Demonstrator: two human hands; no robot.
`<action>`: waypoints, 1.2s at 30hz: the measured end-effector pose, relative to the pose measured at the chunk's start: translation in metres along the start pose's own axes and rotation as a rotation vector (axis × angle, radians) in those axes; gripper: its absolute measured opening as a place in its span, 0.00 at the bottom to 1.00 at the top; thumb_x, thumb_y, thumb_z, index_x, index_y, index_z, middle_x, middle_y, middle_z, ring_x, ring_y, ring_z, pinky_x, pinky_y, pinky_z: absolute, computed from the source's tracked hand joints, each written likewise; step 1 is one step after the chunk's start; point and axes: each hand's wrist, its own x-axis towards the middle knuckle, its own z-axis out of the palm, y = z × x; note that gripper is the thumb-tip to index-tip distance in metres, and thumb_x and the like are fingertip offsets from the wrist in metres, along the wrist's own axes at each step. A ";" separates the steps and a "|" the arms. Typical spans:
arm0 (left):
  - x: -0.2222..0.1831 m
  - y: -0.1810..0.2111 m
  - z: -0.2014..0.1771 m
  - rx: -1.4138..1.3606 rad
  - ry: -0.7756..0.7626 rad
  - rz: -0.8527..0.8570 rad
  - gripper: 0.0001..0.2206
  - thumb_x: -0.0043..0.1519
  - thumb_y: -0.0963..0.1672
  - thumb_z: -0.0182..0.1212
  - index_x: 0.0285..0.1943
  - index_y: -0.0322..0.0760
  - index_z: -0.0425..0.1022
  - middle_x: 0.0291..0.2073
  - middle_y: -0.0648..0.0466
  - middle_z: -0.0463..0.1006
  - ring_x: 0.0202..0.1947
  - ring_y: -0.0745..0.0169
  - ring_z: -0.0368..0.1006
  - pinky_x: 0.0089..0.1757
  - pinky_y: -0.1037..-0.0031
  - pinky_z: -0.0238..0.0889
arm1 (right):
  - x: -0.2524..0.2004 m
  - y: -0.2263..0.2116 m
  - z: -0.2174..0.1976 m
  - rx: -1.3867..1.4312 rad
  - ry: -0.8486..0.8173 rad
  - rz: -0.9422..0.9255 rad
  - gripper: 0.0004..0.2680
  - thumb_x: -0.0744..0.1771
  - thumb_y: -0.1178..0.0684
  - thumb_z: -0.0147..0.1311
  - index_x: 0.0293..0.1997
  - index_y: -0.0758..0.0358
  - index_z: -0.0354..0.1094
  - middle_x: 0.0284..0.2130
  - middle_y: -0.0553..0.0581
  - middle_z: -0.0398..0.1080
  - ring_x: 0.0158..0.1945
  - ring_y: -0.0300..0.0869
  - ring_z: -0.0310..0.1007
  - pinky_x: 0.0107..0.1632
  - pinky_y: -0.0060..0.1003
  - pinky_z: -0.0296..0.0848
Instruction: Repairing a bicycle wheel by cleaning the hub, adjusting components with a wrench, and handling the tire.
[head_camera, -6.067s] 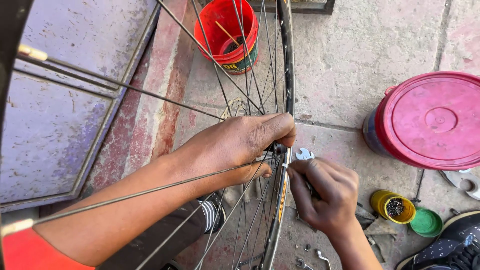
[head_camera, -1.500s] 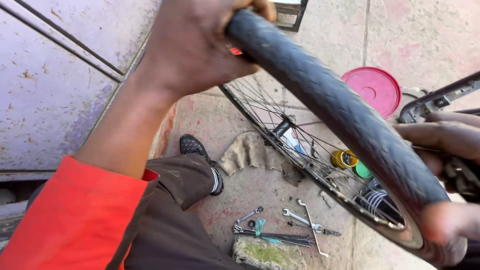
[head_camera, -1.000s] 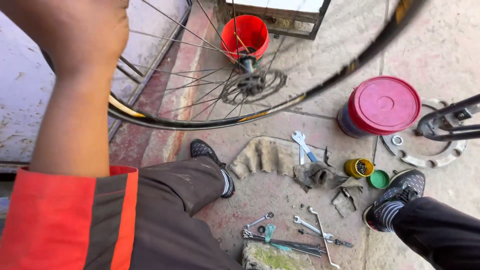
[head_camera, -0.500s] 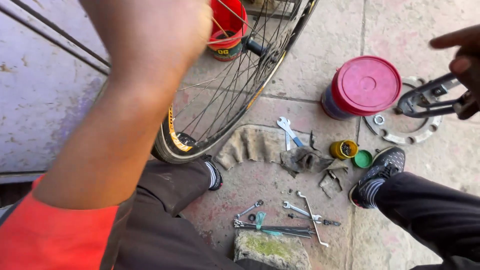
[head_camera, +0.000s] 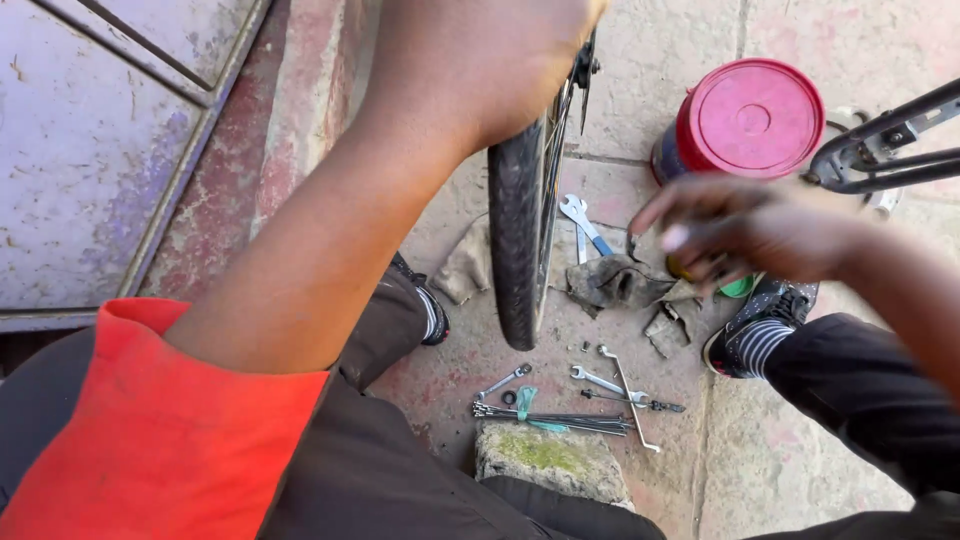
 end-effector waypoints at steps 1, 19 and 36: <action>-0.002 0.003 0.000 -0.019 0.000 0.005 0.17 0.53 0.48 0.68 0.19 0.37 0.67 0.12 0.60 0.67 0.09 0.69 0.53 0.15 0.76 0.49 | 0.010 0.013 0.020 -0.043 -0.064 0.133 0.10 0.67 0.60 0.46 0.52 0.67 0.69 0.23 0.57 0.60 0.22 0.42 0.63 0.22 0.32 0.64; 0.035 0.005 -0.015 -0.260 0.053 0.166 0.13 0.57 0.44 0.48 0.19 0.34 0.64 0.10 0.59 0.63 0.10 0.70 0.51 0.15 0.77 0.43 | 0.108 0.304 0.250 -1.206 -0.249 -0.125 0.09 0.66 0.52 0.50 0.48 0.63 0.66 0.43 0.60 0.70 0.42 0.54 0.71 0.45 0.48 0.72; -0.026 -0.109 0.071 0.015 -0.690 -0.881 0.24 0.58 0.56 0.51 0.54 0.40 0.76 0.51 0.48 0.78 0.59 0.49 0.69 0.58 0.57 0.58 | 0.092 0.051 0.003 0.384 0.789 -0.383 0.06 0.62 0.62 0.60 0.28 0.67 0.63 0.12 0.59 0.60 0.12 0.40 0.61 0.14 0.32 0.65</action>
